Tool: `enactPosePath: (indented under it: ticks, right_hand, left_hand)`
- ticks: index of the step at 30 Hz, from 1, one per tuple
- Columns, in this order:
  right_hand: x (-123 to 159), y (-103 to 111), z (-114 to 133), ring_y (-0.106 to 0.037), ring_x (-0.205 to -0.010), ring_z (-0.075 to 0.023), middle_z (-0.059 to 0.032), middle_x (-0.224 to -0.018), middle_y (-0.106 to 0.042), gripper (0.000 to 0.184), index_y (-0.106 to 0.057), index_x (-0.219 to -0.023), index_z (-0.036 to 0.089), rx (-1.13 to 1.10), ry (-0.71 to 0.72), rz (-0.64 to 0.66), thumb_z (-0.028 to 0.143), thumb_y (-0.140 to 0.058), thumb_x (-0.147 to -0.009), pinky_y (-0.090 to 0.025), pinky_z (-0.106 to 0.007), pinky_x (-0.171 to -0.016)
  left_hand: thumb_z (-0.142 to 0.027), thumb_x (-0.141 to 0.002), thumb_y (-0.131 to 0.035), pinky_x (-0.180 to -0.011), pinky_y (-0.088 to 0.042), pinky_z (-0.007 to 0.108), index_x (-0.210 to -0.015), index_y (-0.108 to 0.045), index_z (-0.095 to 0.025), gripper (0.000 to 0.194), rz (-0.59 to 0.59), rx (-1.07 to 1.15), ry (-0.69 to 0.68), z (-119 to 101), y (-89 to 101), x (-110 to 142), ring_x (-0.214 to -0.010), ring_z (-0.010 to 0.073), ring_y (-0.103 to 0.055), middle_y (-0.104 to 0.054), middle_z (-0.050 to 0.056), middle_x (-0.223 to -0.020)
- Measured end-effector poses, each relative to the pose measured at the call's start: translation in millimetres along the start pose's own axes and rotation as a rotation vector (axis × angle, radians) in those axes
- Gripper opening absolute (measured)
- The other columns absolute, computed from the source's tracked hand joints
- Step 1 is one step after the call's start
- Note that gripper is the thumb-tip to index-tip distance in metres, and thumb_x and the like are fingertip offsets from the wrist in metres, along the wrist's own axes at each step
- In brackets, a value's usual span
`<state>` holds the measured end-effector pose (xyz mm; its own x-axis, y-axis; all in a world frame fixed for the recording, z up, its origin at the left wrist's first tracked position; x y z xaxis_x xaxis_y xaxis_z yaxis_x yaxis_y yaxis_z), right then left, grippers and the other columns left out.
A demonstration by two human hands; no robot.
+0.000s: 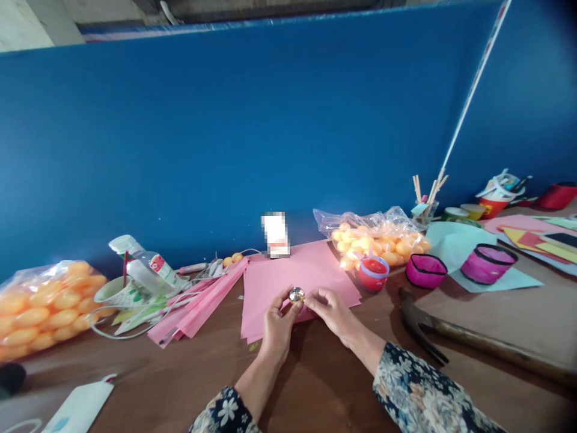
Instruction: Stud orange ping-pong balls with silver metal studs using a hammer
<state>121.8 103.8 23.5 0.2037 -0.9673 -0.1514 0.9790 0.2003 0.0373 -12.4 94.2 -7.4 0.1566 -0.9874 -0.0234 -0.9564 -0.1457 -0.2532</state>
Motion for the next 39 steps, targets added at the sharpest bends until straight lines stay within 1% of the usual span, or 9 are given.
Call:
enactPosePath:
  ticks: [4,11,19,24,31,36,39]
  right_hand:
    - [0,0,-3,-0.048,-0.058,-0.011,0.0013,-0.062,-0.058,0.026,-0.061,-0.071,0.014,0.02,-0.003,0.004,0.039,-0.056,-0.076,-0.036,-0.022,-0.056]
    - [0,1,-2,-0.053,-0.064,-0.0136,-0.0015,-0.067,-0.062,0.029,-0.062,-0.073,0.013,0.047,0.008,-0.009,0.041,-0.055,-0.077,-0.039,-0.024,-0.061]
    - [-1,3,-8,-0.051,-0.057,-0.0118,-0.001,-0.061,-0.06,0.029,-0.062,-0.07,0.012,0.028,-0.039,-0.032,0.041,-0.058,-0.074,-0.038,-0.023,-0.055]
    - [-2,4,-10,-0.052,-0.056,-0.0122,-0.0014,-0.06,-0.062,0.029,-0.063,-0.068,0.012,0.002,-0.046,-0.042,0.04,-0.06,-0.072,-0.039,-0.023,-0.055]
    - [-1,5,-12,-0.055,-0.06,-0.0142,-0.0036,-0.063,-0.064,0.033,-0.064,-0.069,0.012,0.034,-0.036,-0.043,0.044,-0.058,-0.073,-0.041,-0.024,-0.057]
    - [-2,6,-12,-0.053,-0.057,-0.013,-0.0019,-0.061,-0.062,0.03,-0.063,-0.069,0.013,0.083,-0.037,-0.061,0.043,-0.06,-0.072,-0.039,-0.023,-0.055]
    - [-2,9,-10,-0.052,-0.058,-0.0126,-0.0003,-0.06,-0.06,0.026,-0.06,-0.068,0.014,0.096,-0.036,-0.094,0.04,-0.062,-0.071,-0.039,-0.022,-0.054]
  left_hand:
    - [-0.026,-0.064,-0.07,-0.094,-0.041,0.037,-0.114,-0.055,-0.018,0.052,-0.003,-0.025,-0.003,1,0.8,0,-0.103,0.0226,-0.057,-0.062,0.009,-0.111]
    - [-0.026,-0.066,-0.069,-0.095,-0.039,0.04,-0.115,-0.054,-0.017,0.052,0.009,-0.062,-0.019,0,-0.1,0,-0.105,0.024,-0.055,-0.061,0.01,-0.113]
    - [-0.026,-0.066,-0.069,-0.095,-0.039,0.039,-0.11,-0.057,-0.018,0.047,0.002,-0.088,-0.031,-1,0.2,0,-0.105,0.0233,-0.055,-0.062,0.008,-0.111]
    - [-0.026,-0.064,-0.07,-0.093,-0.041,0.039,-0.11,-0.058,-0.016,0.048,0.003,-0.06,-0.012,1,-0.2,0,-0.103,0.0239,-0.057,-0.063,0.009,-0.11]
    - [-0.025,-0.065,-0.069,-0.093,-0.041,0.039,-0.11,-0.058,-0.017,0.047,0.005,-0.064,-0.016,-2,-1.7,1,-0.102,0.0237,-0.057,-0.063,0.009,-0.11]
    - [-0.024,-0.065,-0.069,-0.094,-0.041,0.038,-0.108,-0.059,-0.016,0.045,0.016,-0.055,-0.019,-3,-3.9,3,-0.101,0.0229,-0.058,-0.064,0.009,-0.109]
    - [-0.025,-0.064,-0.07,-0.093,-0.041,0.038,-0.108,-0.059,-0.016,0.046,0.027,-0.048,-0.007,-3,-4.8,4,-0.101,0.0235,-0.058,-0.063,0.009,-0.109]
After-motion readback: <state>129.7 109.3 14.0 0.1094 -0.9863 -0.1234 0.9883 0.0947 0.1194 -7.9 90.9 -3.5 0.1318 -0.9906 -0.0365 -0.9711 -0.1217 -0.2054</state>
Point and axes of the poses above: each hand's wrist, its own x-axis away from the middle knuckle, its own y-axis out of the back of the hand, z = x × y, the point moved 9 cm from there along -x, towards the middle knuckle
